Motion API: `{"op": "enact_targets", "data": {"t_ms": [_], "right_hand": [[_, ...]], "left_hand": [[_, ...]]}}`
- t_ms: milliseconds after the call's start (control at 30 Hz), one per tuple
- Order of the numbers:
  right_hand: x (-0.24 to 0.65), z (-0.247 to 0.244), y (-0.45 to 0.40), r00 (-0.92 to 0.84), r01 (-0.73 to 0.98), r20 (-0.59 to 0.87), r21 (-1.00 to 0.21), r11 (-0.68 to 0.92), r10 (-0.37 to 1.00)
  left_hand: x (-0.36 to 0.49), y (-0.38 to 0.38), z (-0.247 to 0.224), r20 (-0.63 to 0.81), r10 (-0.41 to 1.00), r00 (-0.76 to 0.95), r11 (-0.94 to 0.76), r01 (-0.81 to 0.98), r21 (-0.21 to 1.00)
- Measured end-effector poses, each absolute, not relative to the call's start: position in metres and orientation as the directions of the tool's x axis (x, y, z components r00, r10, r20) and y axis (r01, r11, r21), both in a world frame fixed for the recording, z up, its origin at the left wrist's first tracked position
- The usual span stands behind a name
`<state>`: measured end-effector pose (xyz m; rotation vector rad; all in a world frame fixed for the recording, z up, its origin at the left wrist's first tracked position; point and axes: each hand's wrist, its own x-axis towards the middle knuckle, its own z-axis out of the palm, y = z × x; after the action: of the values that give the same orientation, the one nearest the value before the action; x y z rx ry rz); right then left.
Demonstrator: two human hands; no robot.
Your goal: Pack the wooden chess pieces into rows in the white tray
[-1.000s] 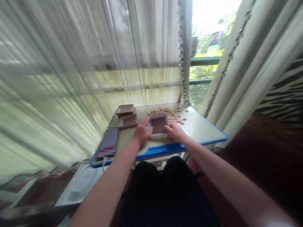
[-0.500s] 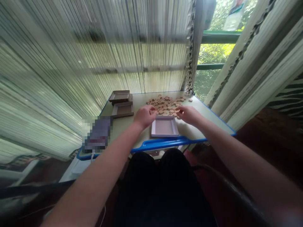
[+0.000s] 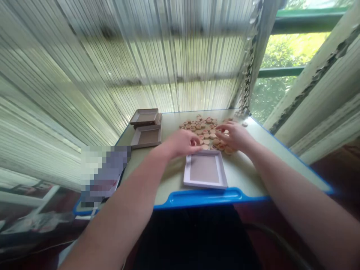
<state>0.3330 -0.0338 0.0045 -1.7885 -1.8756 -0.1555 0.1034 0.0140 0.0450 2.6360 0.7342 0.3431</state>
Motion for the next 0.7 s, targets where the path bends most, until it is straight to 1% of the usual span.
{"op": "enact_targets", "data": {"t_ms": [67,133,200,333,433,500,567,633,700], "right_hand": [[0.332,0.004,-0.035,0.01,0.96,0.42,-0.258,0.109,0.908],[0.328,0.005,-0.037,0.004,0.958,0.353,-0.269,0.097,0.936],[0.323,0.009,-0.04,0.027,0.951,0.298,-0.302,0.068,0.954],[0.317,0.015,-0.045,0.074,0.945,0.271,-0.326,0.019,0.96],[0.318,0.017,-0.048,0.095,0.94,0.183,-0.341,-0.027,0.979],[0.319,0.018,-0.049,0.129,0.92,0.134,-0.386,-0.068,0.983],[0.319,0.018,-0.049,0.154,0.88,0.089,-0.464,-0.096,0.984],[0.319,0.017,-0.05,0.154,0.838,0.05,-0.536,-0.104,0.987],[0.319,0.016,-0.05,0.152,0.817,0.035,-0.567,-0.106,0.988]], "left_hand": [[0.1,0.013,0.043,0.043,0.522,0.852,-0.799,0.471,0.375],[0.098,0.016,0.04,0.005,0.533,0.846,-0.798,0.501,0.336],[0.095,0.021,0.038,0.003,0.55,0.835,-0.788,0.518,0.332],[0.09,0.028,0.035,0.028,0.605,0.795,-0.756,0.563,0.334],[0.089,0.027,0.034,0.024,0.615,0.788,-0.749,0.574,0.332],[0.09,0.023,0.035,0.015,0.629,0.778,-0.736,0.589,0.334],[0.093,0.019,0.035,0.049,0.657,0.752,-0.722,0.609,0.328],[0.097,0.015,0.035,0.132,0.685,0.716,-0.715,0.627,0.307],[0.099,0.013,0.034,0.218,0.691,0.689,-0.72,0.634,0.282]]}}
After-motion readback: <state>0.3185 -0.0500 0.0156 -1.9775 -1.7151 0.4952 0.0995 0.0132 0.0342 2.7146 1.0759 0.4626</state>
